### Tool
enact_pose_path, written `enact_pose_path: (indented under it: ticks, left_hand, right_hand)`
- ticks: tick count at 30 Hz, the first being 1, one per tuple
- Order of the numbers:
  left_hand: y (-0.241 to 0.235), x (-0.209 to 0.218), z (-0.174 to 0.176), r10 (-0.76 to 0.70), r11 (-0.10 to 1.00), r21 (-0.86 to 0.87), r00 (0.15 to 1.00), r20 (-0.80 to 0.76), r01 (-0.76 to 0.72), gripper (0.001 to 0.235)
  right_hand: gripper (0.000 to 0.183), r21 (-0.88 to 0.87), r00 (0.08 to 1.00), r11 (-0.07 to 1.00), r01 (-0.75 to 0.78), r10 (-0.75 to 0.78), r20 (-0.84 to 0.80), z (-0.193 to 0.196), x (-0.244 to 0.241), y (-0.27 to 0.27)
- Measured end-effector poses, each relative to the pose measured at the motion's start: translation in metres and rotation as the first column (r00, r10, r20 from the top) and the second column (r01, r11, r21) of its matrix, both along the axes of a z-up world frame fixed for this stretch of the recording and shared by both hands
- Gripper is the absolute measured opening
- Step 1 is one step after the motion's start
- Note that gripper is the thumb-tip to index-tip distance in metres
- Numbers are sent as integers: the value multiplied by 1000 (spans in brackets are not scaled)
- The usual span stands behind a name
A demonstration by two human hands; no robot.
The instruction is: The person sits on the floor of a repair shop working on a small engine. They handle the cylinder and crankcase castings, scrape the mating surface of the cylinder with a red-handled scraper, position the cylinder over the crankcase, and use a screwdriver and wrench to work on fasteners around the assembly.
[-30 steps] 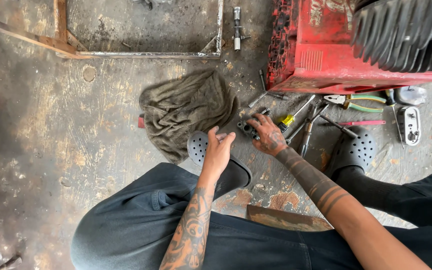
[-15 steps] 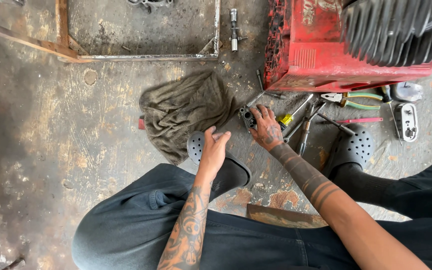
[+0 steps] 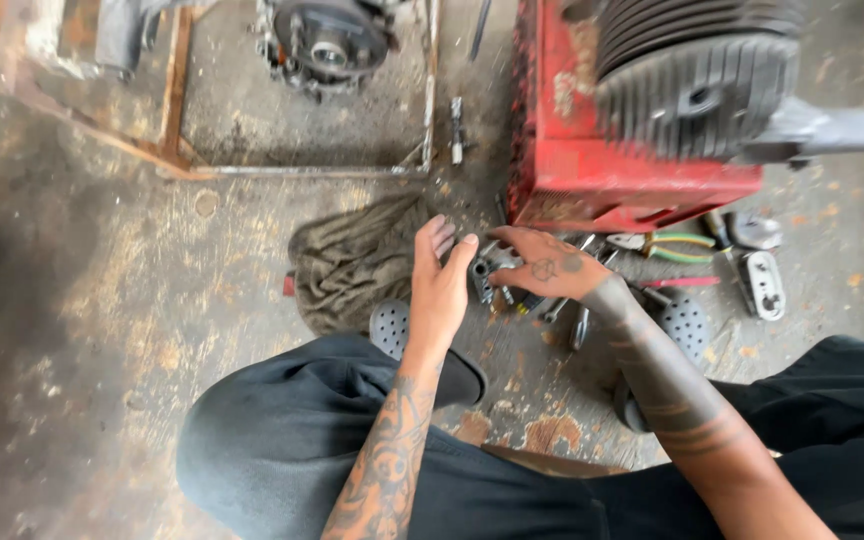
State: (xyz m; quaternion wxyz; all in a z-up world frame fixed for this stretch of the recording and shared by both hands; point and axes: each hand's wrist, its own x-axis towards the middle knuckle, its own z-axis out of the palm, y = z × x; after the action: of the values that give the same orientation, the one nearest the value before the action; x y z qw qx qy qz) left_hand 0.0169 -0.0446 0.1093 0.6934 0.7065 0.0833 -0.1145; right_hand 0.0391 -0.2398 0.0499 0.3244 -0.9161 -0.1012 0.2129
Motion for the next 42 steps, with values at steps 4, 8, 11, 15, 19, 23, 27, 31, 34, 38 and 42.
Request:
enact_pose_path:
  ticks: [4, 8, 11, 15, 19, 23, 27, 31, 34, 38, 42]
  left_hand:
    - [-20, 11, 56, 7, 992, -126, 965, 263, 27, 56]
    - [-35, 32, 119, -98, 989, -49, 877, 471, 137, 40]
    - [-52, 49, 162, -202, 977, 51, 809, 551, 209, 40]
    - [-91, 32, 161, -269, 939, -62, 837, 477, 338, 33]
    - [-130, 24, 96, -612, 791, 194, 752, 244, 581, 39]
    - [-135, 25, 34, -692, 701, 238, 722, 0, 672, 44]
    - [-115, 33, 24, -669, 685, 279, 733, -127, 673, 48]
    - [-108, 47, 13, -592, 753, 254, 793, -141, 607, 50]
    - [-118, 53, 4, -589, 762, 233, 796, -140, 604, 52]
    - [-133, 50, 8, -632, 700, 244, 742, -225, 671, 55]
    - [-134, 49, 30, -666, 656, 264, 707, -237, 707, 55]
  right_hand:
    - [76, 34, 996, 999, -33, 35, -76, 176, -14, 1]
    - [53, 143, 975, 987, -79, 47, 215, 276, -32, -31]
    - [35, 80, 950, 997, 9, -34, 311, 316, -34, -65]
    - [19, -46, 950, 993, 112, -94, 296, 282, -61, -110]
    - [33, -214, 996, 976, -47, 61, 59, 164, -70, -143]
    - [54, -157, 999, 987, -41, 37, -31, 3, -51, -194]
    - [53, -248, 999, 969, 18, -24, -22, -104, -67, -208]
    - [47, -489, 997, 869, 73, -54, 51, -299, -105, -235]
    - [60, -570, 986, 821, -27, 117, 122, -319, -128, -204]
    - [60, -526, 816, 825, -205, 441, 373, -276, -124, -150]
    - [42, -610, 682, 744, -274, 597, 422, -305, -123, -138]
